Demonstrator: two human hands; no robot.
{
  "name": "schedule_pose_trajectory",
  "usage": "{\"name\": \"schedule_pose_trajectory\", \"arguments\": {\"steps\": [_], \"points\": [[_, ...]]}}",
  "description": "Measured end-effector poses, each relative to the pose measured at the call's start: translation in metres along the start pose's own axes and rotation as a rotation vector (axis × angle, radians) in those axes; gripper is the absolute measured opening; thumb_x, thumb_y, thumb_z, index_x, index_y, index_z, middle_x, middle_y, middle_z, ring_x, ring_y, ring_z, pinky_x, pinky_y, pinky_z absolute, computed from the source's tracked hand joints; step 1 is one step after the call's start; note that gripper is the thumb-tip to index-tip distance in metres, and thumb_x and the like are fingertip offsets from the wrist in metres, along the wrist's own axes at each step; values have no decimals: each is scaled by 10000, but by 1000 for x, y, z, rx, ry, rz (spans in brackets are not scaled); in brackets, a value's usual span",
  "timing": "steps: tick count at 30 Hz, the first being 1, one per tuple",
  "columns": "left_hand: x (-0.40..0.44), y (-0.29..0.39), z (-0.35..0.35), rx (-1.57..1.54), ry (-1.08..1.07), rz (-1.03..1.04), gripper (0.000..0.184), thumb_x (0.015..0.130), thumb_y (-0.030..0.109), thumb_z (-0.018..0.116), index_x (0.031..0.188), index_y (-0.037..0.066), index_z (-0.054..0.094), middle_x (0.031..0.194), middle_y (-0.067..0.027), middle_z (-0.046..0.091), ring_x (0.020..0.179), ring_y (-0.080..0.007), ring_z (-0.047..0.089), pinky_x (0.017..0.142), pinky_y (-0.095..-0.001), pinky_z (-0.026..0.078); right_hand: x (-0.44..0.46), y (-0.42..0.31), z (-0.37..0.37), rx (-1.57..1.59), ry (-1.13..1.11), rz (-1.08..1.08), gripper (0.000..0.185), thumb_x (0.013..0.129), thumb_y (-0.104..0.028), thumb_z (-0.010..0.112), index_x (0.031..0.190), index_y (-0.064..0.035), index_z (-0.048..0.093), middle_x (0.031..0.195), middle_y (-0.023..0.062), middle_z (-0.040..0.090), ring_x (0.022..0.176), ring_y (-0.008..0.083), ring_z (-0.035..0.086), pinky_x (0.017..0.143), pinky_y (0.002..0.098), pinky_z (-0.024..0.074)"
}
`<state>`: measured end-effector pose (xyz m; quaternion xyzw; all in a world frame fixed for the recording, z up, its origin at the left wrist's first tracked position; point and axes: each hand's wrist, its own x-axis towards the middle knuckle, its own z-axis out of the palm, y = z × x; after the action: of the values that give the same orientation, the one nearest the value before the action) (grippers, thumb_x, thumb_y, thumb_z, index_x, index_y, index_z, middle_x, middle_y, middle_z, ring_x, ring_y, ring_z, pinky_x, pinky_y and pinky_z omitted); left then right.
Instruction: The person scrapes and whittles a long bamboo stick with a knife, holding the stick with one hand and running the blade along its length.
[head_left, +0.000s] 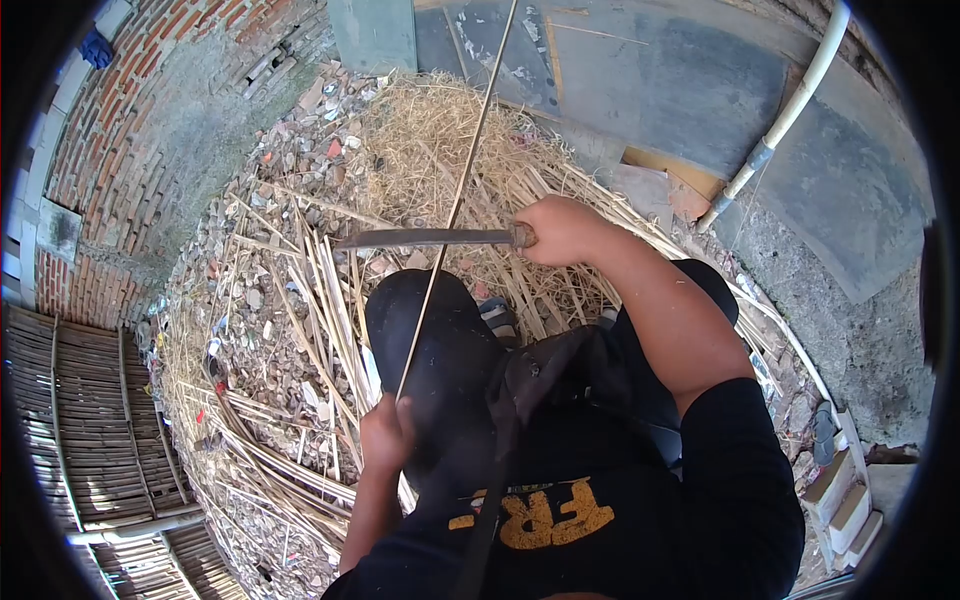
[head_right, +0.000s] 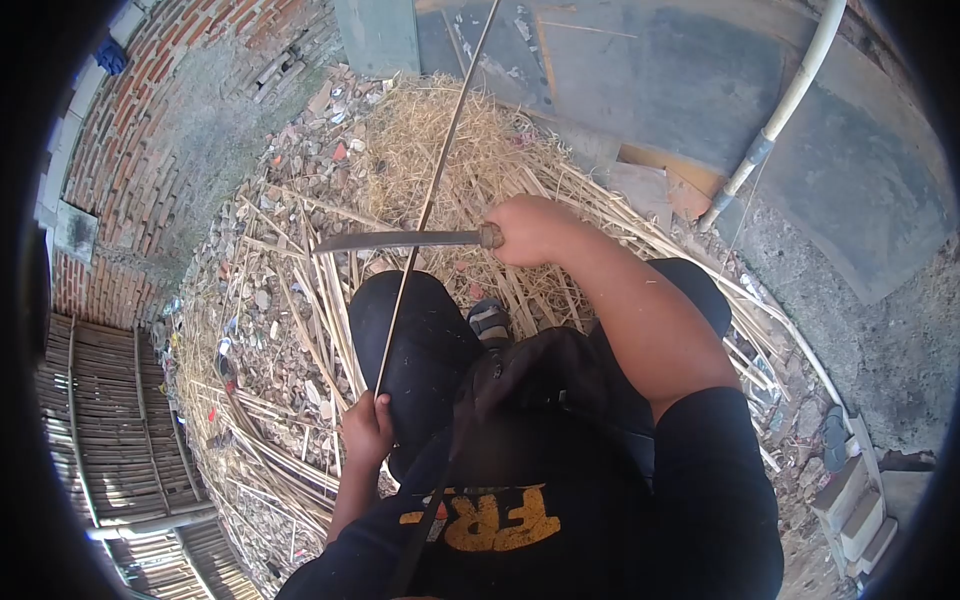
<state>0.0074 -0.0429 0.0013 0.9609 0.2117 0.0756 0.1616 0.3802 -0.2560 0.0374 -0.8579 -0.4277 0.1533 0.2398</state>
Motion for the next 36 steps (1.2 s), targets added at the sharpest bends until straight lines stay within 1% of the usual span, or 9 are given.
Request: {"name": "schedule_pose_trajectory", "arguments": {"steps": [2,8,11,14,17,20,23,29,36], "points": [[0,0,0,3,6,5,268,1019,202,600,825,23,550,649,-259,621,599,-483,638,556,-560,490,-4,-16,-13,-51,-113,24,266,775,-238,735,993,-86,744,866,189,713,881,394,700,780,494,550],[-1,-3,1,-1,13,-2,256,1017,202,603,834,28,561,643,-253,620,597,-480,638,557,-562,487,7,8,-8,23,16,59,285,764,-232,742,1002,-76,742,853,192,712,875,389,703,775,486,552],[-1,-3,2,-4,5,-10,257,1016,202,604,834,26,566,642,-255,620,598,-479,640,558,-561,488,2,5,-8,43,23,61,285,779,-237,734,1011,-72,740,859,195,712,870,384,703,769,482,551],[0,-3,2,-6,10,-14,264,1016,203,605,827,23,565,641,-256,619,600,-479,641,560,-561,489,2,5,-5,85,-5,44,277,793,-246,738,1010,-74,739,853,190,710,857,382,700,764,484,546],[0,1,0,2,2,-25,273,1018,203,603,820,20,566,643,-258,618,606,-482,642,563,-561,488,3,2,-4,23,-39,41,272,800,-258,749,1007,-81,741,846,186,707,849,381,697,762,487,544],[1,8,-6,-21,-5,-41,278,1020,202,600,816,15,569,642,-260,616,612,-487,642,566,-562,486,4,4,7,27,-13,4,272,797,-262,759,1014,-97,753,843,184,706,852,383,696,762,489,544],[1,6,-4,-33,-5,-41,280,1023,202,598,818,12,573,639,-263,611,617,-491,641,568,-562,485,4,-5,-2,14,-103,15,282,796,-266,764,1032,-111,762,852,185,709,869,384,700,765,486,547],[1,3,-2,-35,-1,-45,278,1020,196,605,814,11,577,635,-264,606,617,-486,641,567,-554,485,5,4,6,15,-8,-18,301,789,-263,768,1033,-89,757,849,194,712,871,388,703,766,487,546],[1,0,0,-40,10,-21,265,1014,189,608,819,11,584,635,-255,610,610,-479,641,564,-548,485,7,2,6,18,-57,-13,308,798,-266,766,1040,-76,752,853,199,713,857,392,699,763,484,545]]}}
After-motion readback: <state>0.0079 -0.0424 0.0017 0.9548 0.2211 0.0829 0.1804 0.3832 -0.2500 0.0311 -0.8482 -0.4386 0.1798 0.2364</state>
